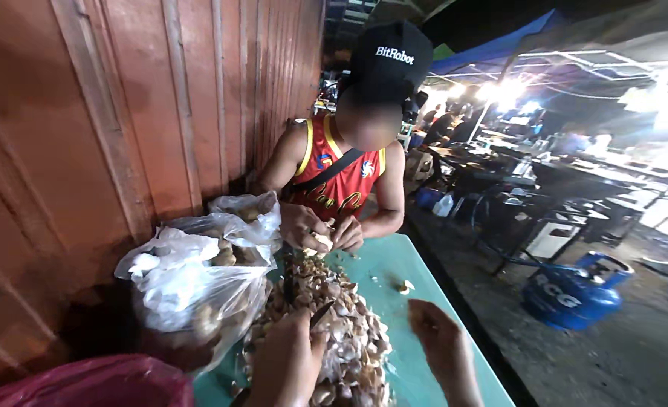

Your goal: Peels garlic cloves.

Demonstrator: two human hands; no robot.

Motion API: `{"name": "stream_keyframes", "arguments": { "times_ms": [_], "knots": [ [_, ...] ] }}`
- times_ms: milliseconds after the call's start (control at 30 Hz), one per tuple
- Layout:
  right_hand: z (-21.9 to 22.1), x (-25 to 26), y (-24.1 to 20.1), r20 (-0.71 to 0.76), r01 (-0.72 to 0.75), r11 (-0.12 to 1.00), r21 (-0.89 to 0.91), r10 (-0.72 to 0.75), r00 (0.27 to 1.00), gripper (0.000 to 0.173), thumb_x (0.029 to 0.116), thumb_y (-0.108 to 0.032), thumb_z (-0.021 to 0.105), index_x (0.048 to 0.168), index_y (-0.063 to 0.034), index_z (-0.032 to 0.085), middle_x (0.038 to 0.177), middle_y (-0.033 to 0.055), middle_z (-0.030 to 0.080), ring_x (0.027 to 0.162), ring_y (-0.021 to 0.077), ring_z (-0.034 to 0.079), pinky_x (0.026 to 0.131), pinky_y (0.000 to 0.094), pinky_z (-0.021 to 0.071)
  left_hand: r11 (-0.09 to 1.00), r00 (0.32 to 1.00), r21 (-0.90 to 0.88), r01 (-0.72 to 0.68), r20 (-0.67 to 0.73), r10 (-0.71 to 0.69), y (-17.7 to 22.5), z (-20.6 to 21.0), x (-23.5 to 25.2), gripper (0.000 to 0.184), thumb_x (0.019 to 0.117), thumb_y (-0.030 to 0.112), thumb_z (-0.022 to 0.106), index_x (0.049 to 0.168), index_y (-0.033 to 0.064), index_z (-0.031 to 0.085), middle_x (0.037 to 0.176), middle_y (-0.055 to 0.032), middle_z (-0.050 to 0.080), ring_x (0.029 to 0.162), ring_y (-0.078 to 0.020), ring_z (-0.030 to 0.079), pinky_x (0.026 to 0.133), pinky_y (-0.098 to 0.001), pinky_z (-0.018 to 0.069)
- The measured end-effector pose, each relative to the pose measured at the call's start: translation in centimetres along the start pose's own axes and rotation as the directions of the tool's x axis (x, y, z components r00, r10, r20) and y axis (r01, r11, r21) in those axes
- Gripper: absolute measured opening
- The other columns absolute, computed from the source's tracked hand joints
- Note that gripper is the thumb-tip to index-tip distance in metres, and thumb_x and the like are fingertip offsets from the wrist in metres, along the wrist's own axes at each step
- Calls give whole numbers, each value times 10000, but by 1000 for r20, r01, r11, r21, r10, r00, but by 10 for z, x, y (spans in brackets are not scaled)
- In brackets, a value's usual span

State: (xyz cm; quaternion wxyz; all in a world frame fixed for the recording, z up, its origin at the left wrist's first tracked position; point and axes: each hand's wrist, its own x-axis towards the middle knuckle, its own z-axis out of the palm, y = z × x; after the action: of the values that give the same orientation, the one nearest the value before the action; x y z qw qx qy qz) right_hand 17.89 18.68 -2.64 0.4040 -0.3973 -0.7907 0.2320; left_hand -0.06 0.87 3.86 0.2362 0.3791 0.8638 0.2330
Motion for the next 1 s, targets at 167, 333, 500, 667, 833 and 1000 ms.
{"name": "stream_keyframes", "arguments": {
  "times_ms": [167, 333, 500, 667, 833, 1000],
  "knots": [
    [-37, -2, 80, -231, -286, 953, -104, 256, 939, 224, 924, -15, 651, 1123, 62, 719, 1064, 306, 682, 966, 462, 667, 842, 617, 533, 998, 999, 63, 3, 34, -5, 1, 2, 1, 450, 1031, 363, 593, 1335, 33, 627, 1223, -194, 687, 1171, -359, 653, 985, -539, 505],
    [-33, 0, 78, -77, -451, 886, -111, 445, 892, 284, 938, -71, 693, 1201, 36, 703, 1077, 242, 717, 997, 386, 683, 910, 589, 507, 998, 1000, 59, -6, 30, 4, -2, 2, 2, 438, 1031, 367, 595, 1317, 39, 641, 1206, -183, 690, 1149, -348, 660, 973, -539, 510],
    [-37, -1, 90, -74, -494, 869, -7, 492, 867, 269, 964, -24, 619, 1212, 58, 682, 1128, 248, 701, 1010, 349, 681, 898, 543, 524, 998, 999, 58, -2, 45, 0, -4, 2, 4, 456, 1048, 388, 562, 1337, 42, 627, 1231, -176, 679, 1169, -332, 651, 993, -511, 508],
    [-31, 2, 93, -20, -454, 884, 111, 459, 888, 281, 949, 10, 596, 1212, 98, 643, 1105, 267, 674, 929, 311, 691, 846, 489, 572, 998, 1000, 53, -19, 25, 18, -2, -3, 5, 440, 1053, 383, 545, 1291, 28, 652, 1205, -187, 683, 1149, -344, 656, 978, -523, 512],
    [-27, 2, 61, -127, -280, 953, -119, 265, 956, 267, 948, -4, 589, 1177, 94, 687, 1165, 329, 663, 1055, 474, 652, 906, 607, 514, 999, 1000, 52, -10, 19, 9, -1, 0, 1, 384, 1083, 310, 490, 1277, 25, 660, 1197, -201, 688, 1134, -370, 664, 951, -546, 519],
    [3, -2, 9, -62, -4, 999, -51, 0, 998, 215, 906, 11, 640, 1094, 58, 733, 1121, 303, 667, 963, 419, 679, 804, 509, 574, 1000, 1000, 18, -22, -12, 22, -1, 1, -1, 423, 1073, 312, 514, 1351, 14, 625, 1240, -217, 681, 1161, -388, 659, 979, -563, 507]
  ]
}}
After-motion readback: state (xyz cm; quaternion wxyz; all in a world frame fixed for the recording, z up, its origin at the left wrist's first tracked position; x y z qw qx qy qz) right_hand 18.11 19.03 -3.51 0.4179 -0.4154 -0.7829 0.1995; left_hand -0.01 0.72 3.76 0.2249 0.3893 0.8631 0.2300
